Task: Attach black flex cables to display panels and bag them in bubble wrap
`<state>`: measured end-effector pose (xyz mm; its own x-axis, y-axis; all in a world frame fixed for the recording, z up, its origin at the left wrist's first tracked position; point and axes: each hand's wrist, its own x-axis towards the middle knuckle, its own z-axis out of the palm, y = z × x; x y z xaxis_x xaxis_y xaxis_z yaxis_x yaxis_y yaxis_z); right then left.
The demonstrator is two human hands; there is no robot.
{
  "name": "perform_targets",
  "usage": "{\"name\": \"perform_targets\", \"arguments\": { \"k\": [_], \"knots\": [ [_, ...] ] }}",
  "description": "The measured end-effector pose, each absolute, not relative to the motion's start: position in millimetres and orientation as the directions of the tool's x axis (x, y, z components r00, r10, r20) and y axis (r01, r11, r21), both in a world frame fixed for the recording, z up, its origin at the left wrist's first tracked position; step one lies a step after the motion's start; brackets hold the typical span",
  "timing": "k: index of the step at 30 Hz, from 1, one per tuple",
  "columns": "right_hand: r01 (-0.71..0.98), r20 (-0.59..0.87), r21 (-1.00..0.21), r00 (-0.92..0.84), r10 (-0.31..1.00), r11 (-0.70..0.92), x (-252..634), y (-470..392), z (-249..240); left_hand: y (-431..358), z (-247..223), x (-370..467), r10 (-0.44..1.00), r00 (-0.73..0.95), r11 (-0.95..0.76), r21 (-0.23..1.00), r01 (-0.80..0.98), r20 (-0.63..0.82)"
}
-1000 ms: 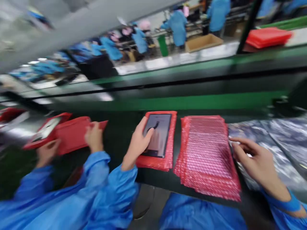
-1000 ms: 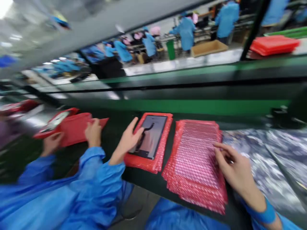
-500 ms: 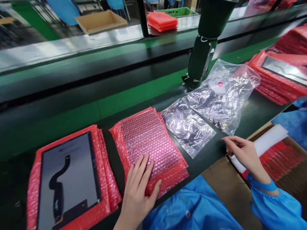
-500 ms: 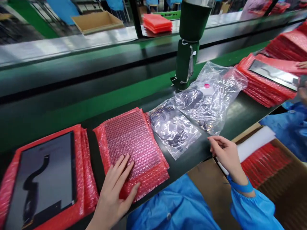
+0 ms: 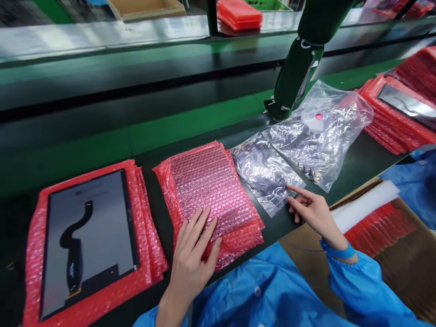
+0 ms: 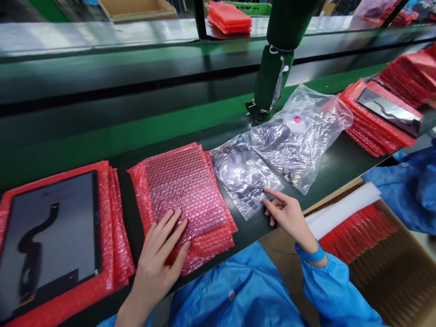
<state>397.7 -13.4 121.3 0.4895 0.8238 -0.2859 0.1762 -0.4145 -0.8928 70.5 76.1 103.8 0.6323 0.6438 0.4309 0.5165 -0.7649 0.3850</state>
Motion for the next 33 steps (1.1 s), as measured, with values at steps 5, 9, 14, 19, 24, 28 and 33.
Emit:
{"name": "perform_targets", "arguments": {
  "k": [5, 9, 14, 19, 24, 28, 33],
  "knots": [
    [0.173, -0.302, -0.884, 0.498, 0.813, -0.434, 391, -13, 129, 74, 106, 74, 0.670, 0.601, -0.739, 0.464, 0.488, 0.435],
    [0.147, -0.370, -0.871, 0.428, 0.824, -0.468, 378, -19, 137, 70, 119, 82, 0.762, 0.523, -0.635, 0.605, 0.481, 0.383],
    [-0.025, -0.550, -0.835, 0.044, 0.834, -0.550, 342, -46, 129, 71, 134, 97, 0.859, 0.416, -0.486, 0.737, 0.471, 0.300],
    [-0.350, -0.529, -0.682, -0.371, 0.763, -0.643, 290, -49, 118, 75, 144, 103, 0.870, 0.441, -0.429, 0.778, 0.460, 0.219],
    [-0.614, -0.580, -0.584, -0.142, 0.802, -0.531, 261, -34, 124, 92, 159, 101, 0.846, 0.504, -0.433, 0.774, 0.462, 0.172],
    [-0.641, -0.615, -0.601, -0.009, 0.788, -0.477, 251, -30, 120, 132, 168, 104, 0.831, 0.539, -0.471, 0.690, 0.550, 0.138],
    [-0.613, -0.581, -0.695, 0.170, 0.796, -0.376, 237, -20, 118, 173, 155, 116, 0.795, 0.606, -0.516, 0.512, 0.687, -0.013]
  ]
}}
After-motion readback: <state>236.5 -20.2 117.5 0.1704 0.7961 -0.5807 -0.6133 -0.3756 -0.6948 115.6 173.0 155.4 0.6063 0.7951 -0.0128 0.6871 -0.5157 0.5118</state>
